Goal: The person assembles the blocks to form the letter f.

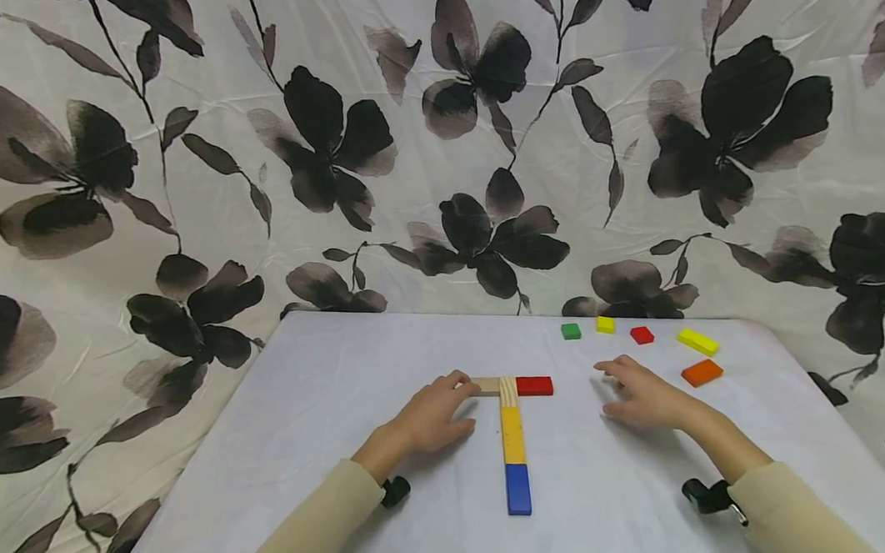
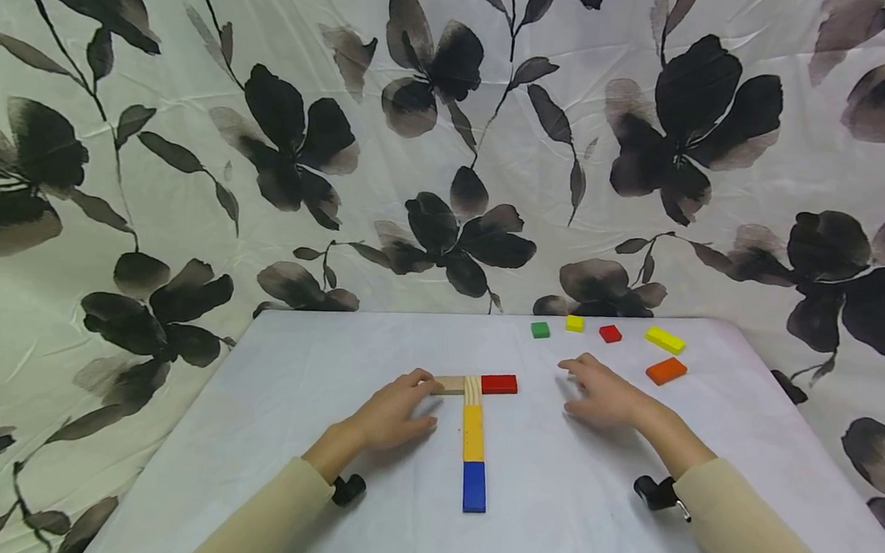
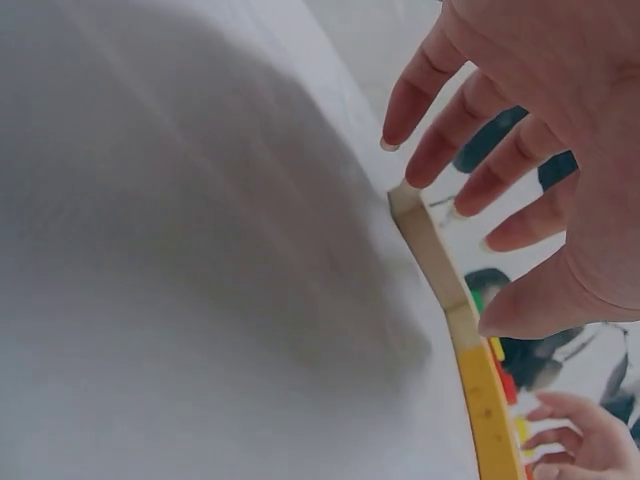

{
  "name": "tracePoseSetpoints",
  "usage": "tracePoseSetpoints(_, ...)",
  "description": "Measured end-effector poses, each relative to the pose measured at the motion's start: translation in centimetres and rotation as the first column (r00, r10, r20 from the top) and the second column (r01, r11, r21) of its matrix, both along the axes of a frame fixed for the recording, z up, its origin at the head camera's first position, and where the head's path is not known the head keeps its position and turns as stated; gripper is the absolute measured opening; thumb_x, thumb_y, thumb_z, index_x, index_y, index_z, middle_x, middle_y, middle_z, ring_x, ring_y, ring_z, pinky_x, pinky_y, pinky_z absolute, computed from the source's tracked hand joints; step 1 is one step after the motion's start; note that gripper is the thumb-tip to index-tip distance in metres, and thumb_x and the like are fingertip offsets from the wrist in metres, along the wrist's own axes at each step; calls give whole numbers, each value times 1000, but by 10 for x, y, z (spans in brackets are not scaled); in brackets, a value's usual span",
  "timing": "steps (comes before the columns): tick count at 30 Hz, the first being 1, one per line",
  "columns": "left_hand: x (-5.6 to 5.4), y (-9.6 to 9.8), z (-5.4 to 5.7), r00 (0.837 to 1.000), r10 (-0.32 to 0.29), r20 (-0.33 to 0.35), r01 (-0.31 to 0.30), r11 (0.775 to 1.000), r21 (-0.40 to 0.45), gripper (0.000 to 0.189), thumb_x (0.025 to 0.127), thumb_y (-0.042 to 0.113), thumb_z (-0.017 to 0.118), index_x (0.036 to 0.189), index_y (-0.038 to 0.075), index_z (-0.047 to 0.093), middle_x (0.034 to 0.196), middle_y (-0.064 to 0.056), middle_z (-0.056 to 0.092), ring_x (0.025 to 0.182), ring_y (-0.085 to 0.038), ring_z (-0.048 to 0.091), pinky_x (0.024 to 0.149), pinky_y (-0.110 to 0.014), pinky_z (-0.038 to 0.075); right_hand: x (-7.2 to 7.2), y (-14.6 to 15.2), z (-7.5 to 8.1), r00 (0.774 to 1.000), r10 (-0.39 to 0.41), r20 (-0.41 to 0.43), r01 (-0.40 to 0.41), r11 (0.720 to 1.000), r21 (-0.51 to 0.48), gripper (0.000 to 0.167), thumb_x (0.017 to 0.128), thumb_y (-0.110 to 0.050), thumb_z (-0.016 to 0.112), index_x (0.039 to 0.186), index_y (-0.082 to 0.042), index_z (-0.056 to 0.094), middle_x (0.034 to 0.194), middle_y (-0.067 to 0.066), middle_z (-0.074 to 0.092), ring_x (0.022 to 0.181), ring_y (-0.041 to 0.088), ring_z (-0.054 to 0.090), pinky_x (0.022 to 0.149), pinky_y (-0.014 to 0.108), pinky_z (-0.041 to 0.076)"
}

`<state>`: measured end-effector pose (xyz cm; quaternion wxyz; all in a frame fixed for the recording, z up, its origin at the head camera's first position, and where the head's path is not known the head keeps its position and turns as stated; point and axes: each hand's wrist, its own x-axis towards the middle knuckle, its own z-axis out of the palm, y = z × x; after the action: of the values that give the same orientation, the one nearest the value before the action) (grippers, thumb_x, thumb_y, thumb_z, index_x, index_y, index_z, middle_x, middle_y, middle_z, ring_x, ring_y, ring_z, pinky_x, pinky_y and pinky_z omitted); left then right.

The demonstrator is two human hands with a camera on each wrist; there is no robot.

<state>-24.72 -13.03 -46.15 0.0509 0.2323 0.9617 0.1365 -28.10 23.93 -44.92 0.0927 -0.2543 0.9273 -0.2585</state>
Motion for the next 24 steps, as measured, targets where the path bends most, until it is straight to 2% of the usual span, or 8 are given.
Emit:
tracePoseSetpoints(5, 8, 6, 3, 1000, -31, -4, 31, 999, -29, 56, 98, 36, 70, 149, 19, 54, 151, -2, 50, 131, -23, 54, 110, -43, 46, 1, 19, 4, 998, -39, -39, 40, 999, 5, 64, 89, -17, 78, 142, 7, 50, 128, 26, 53, 108, 38, 61, 95, 56, 54)
tracePoseSetpoints(16, 20, 15, -5, 990, -141, 9, 141, 989, -51, 61, 103, 43, 59, 156, 16, 43, 162, -4, 39, 144, -23, 44, 115, -44, 40, 3, 55, 4, 989, -126, -76, 127, 992, 7, 65, 89, -17, 78, 141, 9, 50, 130, 32, 51, 110, 46, 59, 91, 60, 54)
tracePoseSetpoints(24, 27, 21, -10, 982, -184, 39, 186, 979, -77, 70, 103, 54, 53, 160, 18, 36, 167, -3, 30, 149, -25, 37, 118, -48, 35, 1, 76, 7, 972, -202, -119, 205, 979, 13, 67, 90, -16, 77, 141, 13, 47, 133, 41, 45, 115, 52, 50, 96, 69, 46)
